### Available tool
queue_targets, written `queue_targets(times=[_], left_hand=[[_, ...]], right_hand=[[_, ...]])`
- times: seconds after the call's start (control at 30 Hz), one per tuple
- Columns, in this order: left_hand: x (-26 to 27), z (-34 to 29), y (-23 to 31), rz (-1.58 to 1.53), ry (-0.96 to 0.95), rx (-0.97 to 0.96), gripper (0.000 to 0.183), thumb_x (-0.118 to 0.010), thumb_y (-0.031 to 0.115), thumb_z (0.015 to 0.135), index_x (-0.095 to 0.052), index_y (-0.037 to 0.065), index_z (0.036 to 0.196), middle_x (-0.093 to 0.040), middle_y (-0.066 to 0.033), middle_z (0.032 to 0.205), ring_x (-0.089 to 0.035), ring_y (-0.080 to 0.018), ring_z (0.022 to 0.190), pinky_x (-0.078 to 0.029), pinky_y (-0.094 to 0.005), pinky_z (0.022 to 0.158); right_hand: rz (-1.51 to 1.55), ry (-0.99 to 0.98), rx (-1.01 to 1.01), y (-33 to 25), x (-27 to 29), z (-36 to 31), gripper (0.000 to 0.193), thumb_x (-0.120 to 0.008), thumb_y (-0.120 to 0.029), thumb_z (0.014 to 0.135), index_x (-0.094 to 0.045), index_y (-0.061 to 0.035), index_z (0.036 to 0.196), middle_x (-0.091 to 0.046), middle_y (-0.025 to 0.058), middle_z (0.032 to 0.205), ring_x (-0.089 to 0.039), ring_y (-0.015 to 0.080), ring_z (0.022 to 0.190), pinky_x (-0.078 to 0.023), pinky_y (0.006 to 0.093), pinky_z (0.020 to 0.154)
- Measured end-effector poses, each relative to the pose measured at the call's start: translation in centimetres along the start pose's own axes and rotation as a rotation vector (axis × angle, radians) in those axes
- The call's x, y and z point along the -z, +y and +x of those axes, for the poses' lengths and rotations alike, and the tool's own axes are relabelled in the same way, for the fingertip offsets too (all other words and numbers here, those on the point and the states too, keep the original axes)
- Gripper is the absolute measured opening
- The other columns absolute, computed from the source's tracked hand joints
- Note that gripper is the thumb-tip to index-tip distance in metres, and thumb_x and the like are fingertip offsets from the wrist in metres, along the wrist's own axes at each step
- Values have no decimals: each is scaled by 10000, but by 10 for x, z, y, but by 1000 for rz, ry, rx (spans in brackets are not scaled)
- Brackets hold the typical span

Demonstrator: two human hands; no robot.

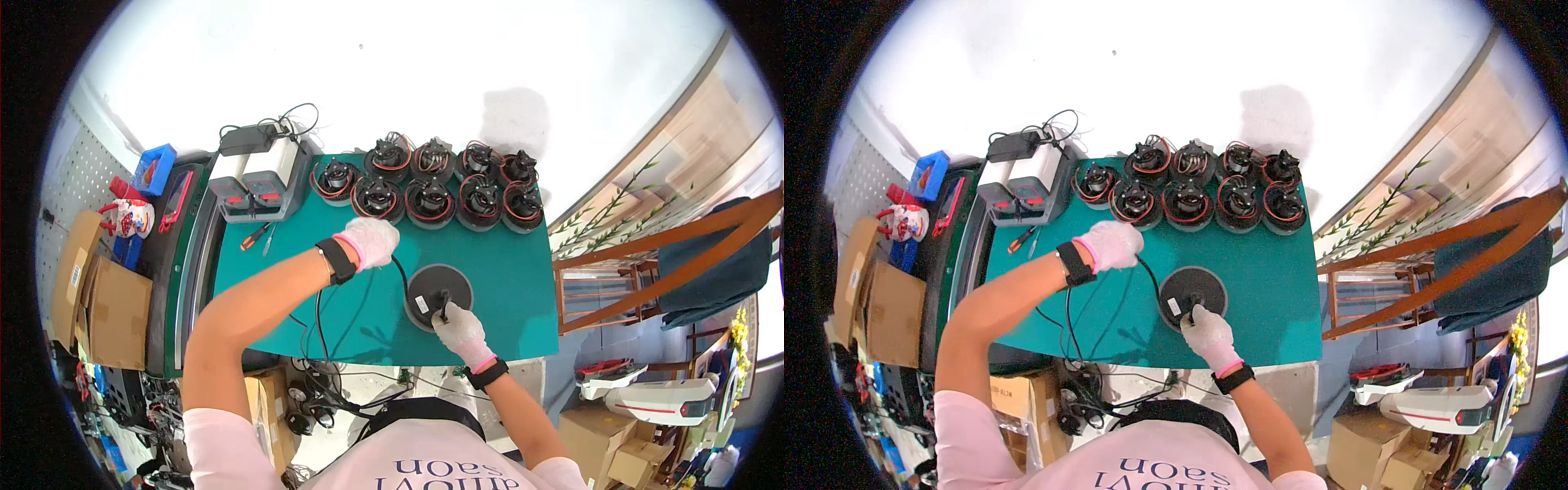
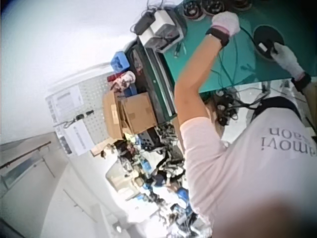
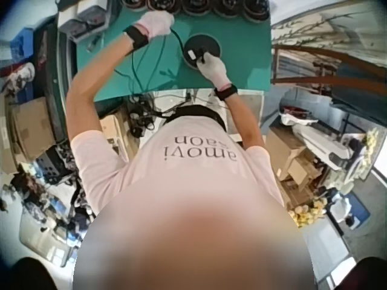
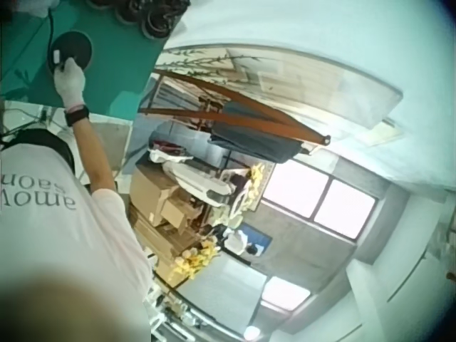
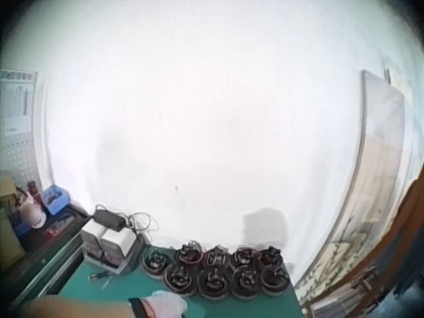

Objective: The recorder is assembling and inspecting a electronic component, likely a motor or sensor, by connecting wires and checking the assembly.

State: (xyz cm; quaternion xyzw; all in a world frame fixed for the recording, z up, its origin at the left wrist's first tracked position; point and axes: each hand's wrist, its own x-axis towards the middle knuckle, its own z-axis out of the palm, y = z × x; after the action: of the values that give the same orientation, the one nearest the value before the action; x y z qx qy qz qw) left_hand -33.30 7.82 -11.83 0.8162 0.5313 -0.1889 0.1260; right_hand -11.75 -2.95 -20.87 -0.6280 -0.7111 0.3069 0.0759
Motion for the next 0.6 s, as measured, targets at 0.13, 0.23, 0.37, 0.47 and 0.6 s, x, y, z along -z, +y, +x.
queue_targets(times=[0.13, 0.23, 0.37, 0.47, 0.6], left_hand=[[13, 0, 4, -185, 12, 7, 309, -539, 298, 741, -629, 3, 720, -629, -155, 718, -627, -308, 678, -494, -426, 641], [17, 10, 29, -558, -46, 28, 382, -481, 326, 763, -594, -19, 646, -598, -156, 612, -602, -292, 552, -483, -412, 588], [18, 31, 69, -877, -104, 103, 337, -488, 286, 776, -573, -8, 635, -580, -92, 592, -561, -182, 503, -458, -321, 489], [8, 35, 98, -1235, -185, 184, 303, -484, 237, 806, -575, -40, 722, -585, -89, 640, -551, -158, 494, -446, -281, 451], [-11, 30, 126, -1230, -289, 118, 377, -525, 325, 833, -588, -44, 786, -588, -106, 658, -523, -160, 448, -432, -317, 422]], right_hand=[[-43, -27, 23, 2, -1, 4, 254, -537, -305, 823, -561, -52, 818, -621, 181, 739, -606, 372, 730, -474, 450, 654], [-43, -39, 107, 5, 3, 4, 262, -538, -307, 824, -554, -46, 807, -615, 189, 725, -605, 372, 725, -471, 458, 643], [-7, -93, 173, 12, 5, 9, 292, -556, -334, 815, -551, -42, 814, -615, 190, 729, -605, 369, 737, -466, 464, 653], [74, -112, 250, 22, 3, 14, 271, -568, -330, 804, -551, -65, 856, -619, 181, 751, -606, 364, 735, -465, 466, 638], [352, -394, 445, 45, 7, 28, 245, -580, -245, 813, -565, -95, 1006, -611, 84, 807, -599, 278, 743, -478, 425, 661]])
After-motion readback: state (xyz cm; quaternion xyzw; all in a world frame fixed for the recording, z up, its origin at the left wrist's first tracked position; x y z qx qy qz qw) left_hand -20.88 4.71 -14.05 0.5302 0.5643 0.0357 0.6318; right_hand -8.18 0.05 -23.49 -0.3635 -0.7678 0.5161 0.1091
